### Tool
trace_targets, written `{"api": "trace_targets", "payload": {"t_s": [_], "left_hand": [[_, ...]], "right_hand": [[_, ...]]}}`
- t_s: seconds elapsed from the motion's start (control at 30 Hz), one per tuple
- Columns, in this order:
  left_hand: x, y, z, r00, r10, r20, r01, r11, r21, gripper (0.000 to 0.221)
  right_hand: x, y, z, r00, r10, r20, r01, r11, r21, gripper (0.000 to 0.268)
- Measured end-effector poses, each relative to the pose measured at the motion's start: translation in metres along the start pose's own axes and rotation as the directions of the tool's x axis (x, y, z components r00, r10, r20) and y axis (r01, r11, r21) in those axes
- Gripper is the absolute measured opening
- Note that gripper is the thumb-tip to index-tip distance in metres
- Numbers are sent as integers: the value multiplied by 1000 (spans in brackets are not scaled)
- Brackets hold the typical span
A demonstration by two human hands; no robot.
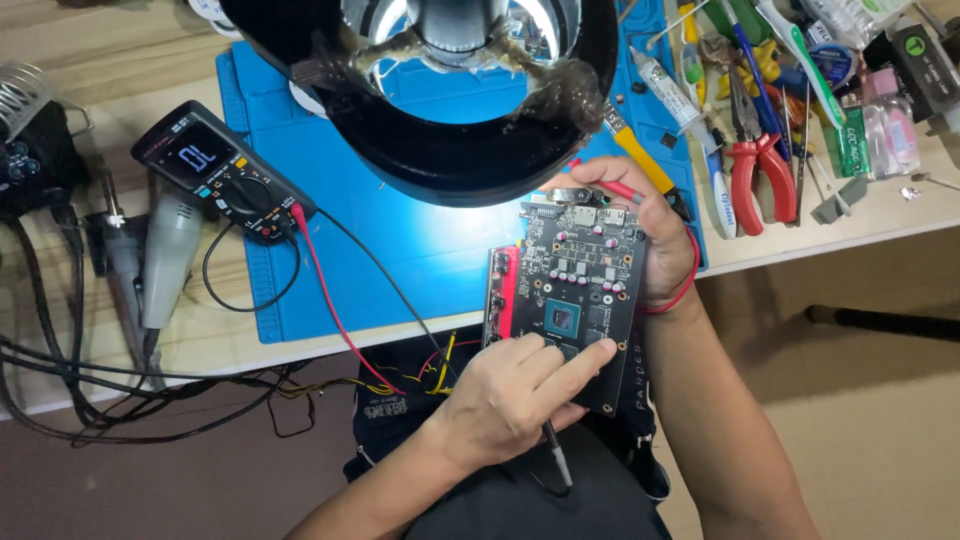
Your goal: Testing various components on a graphics card circuit board using a multimeter and a digital microscope for diagnostics.
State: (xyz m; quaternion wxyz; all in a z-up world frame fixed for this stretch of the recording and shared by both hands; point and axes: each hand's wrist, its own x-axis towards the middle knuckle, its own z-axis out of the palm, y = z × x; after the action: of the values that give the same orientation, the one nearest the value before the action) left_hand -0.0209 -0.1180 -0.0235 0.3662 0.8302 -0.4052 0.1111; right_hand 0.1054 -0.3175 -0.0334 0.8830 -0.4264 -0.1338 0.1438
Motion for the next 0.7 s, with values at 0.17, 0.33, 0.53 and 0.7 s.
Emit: {"api": "trace_targets", "payload": {"t_s": [0.17, 0.33, 0.53, 0.7], "left_hand": [[-1, -1, 2, 1000, -1, -3, 1, 1000, -7, 69], [-2, 2, -7, 1000, -21, -5, 22, 998, 65, 63], [-9, 5, -24, 999, -52, -16, 54, 981, 187, 46], [-17, 6, -30, 988, -157, 8, 152, 967, 206, 46]], "right_hand": [[2, 2, -8, 999, -4, 47, 4, 1000, -7, 64], [0, 3, -2, 999, 30, -12, -31, 997, -76, 71], [3, 9, -5, 996, 68, 60, -58, 985, -162, 57], [8, 19, 1, 991, 135, -9, -133, 955, -265, 38]]}}
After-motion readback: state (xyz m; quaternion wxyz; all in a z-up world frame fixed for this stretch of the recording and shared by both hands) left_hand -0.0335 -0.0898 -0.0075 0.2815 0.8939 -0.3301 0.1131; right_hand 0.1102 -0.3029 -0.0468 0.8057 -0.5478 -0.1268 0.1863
